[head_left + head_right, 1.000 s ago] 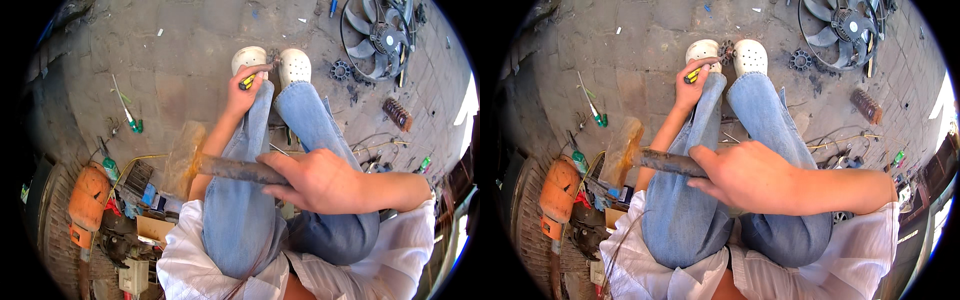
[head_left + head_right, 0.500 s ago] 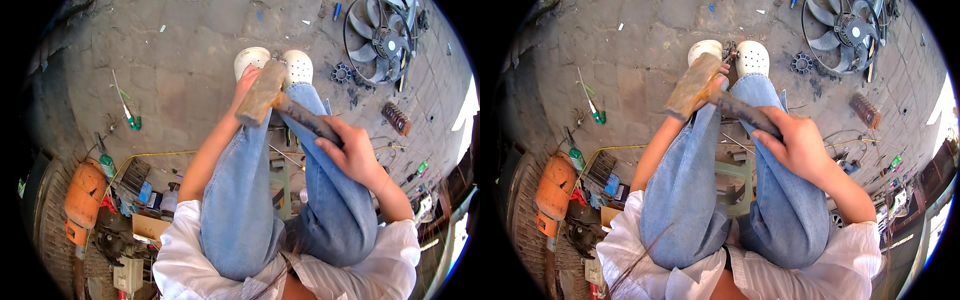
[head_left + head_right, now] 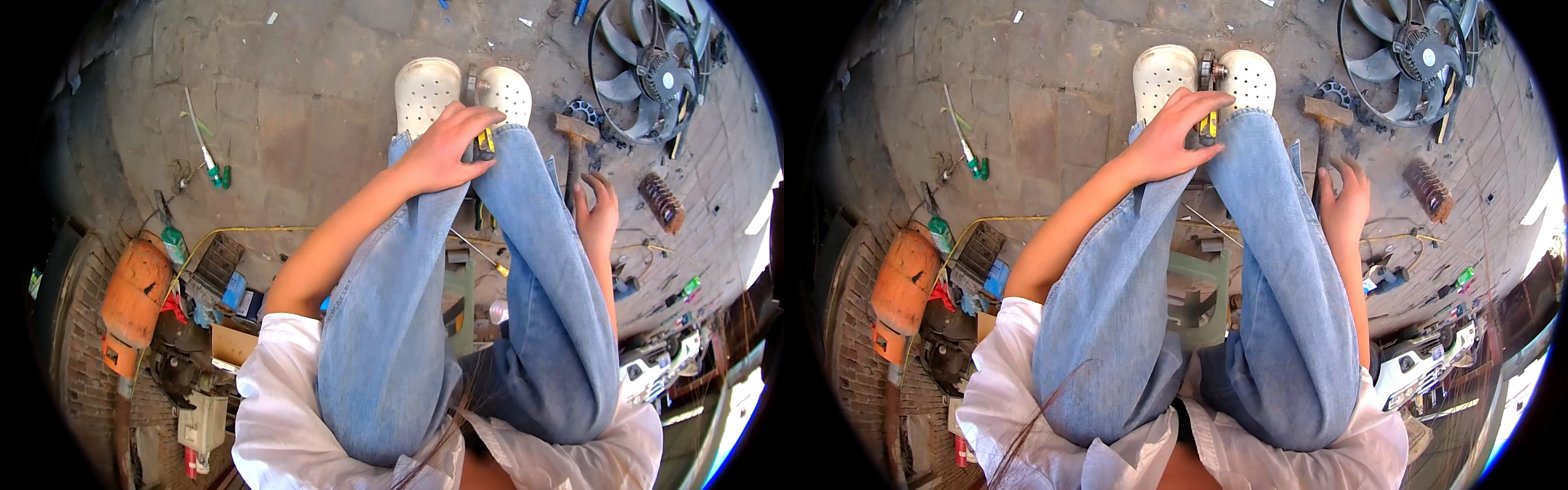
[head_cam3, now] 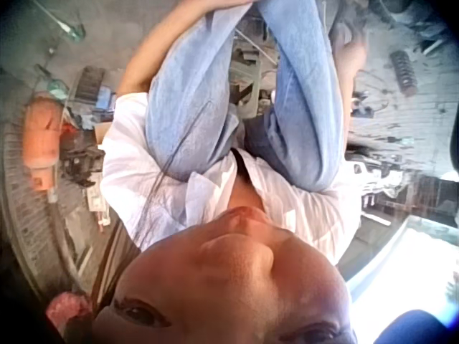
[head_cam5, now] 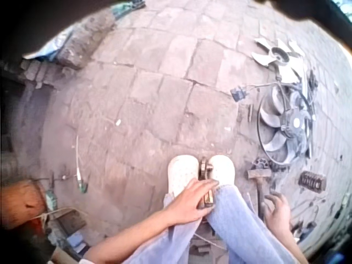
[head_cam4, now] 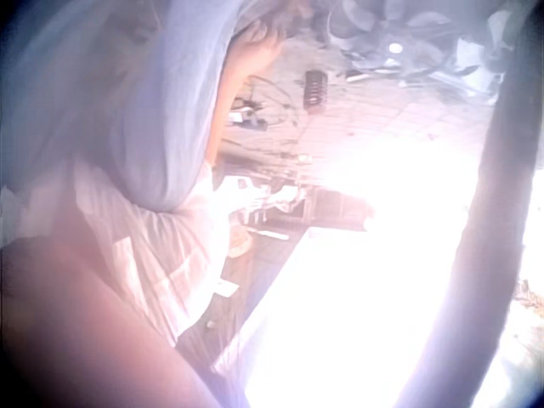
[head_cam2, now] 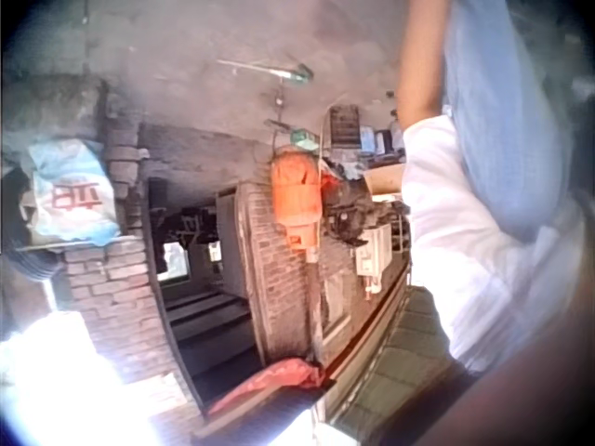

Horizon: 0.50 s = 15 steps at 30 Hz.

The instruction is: The person sits on a low stool and uses a hammer and screwdriver to disassemble a small metal gear and a motor rotor. They strike the gear to loosen it and then use the screwdriver to pry apart the rotor components.

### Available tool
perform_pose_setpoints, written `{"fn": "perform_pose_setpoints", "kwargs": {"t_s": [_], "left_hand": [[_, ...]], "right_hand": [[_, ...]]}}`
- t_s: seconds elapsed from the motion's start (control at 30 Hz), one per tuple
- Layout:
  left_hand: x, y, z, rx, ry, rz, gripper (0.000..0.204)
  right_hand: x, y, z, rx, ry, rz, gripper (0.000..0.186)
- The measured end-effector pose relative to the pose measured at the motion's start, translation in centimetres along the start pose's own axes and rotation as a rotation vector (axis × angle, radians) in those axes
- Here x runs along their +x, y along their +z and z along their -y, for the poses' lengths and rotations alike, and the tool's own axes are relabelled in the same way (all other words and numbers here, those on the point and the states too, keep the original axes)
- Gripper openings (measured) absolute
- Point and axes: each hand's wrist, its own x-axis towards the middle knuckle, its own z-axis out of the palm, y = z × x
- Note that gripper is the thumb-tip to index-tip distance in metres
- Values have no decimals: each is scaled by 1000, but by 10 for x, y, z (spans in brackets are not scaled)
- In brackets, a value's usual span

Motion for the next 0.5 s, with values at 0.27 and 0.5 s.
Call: {"fn": "perform_pose_setpoints", "kwargs": {"t_s": [0.27, 0.5], "left_hand": [[8, 18, 6, -11, 14, -28, 68], [10, 16, 18, -46, -7, -152, 61]], "right_hand": [[62, 4, 129, 385, -149, 484, 44], [67, 18, 138, 306, -162, 427, 50]]}}
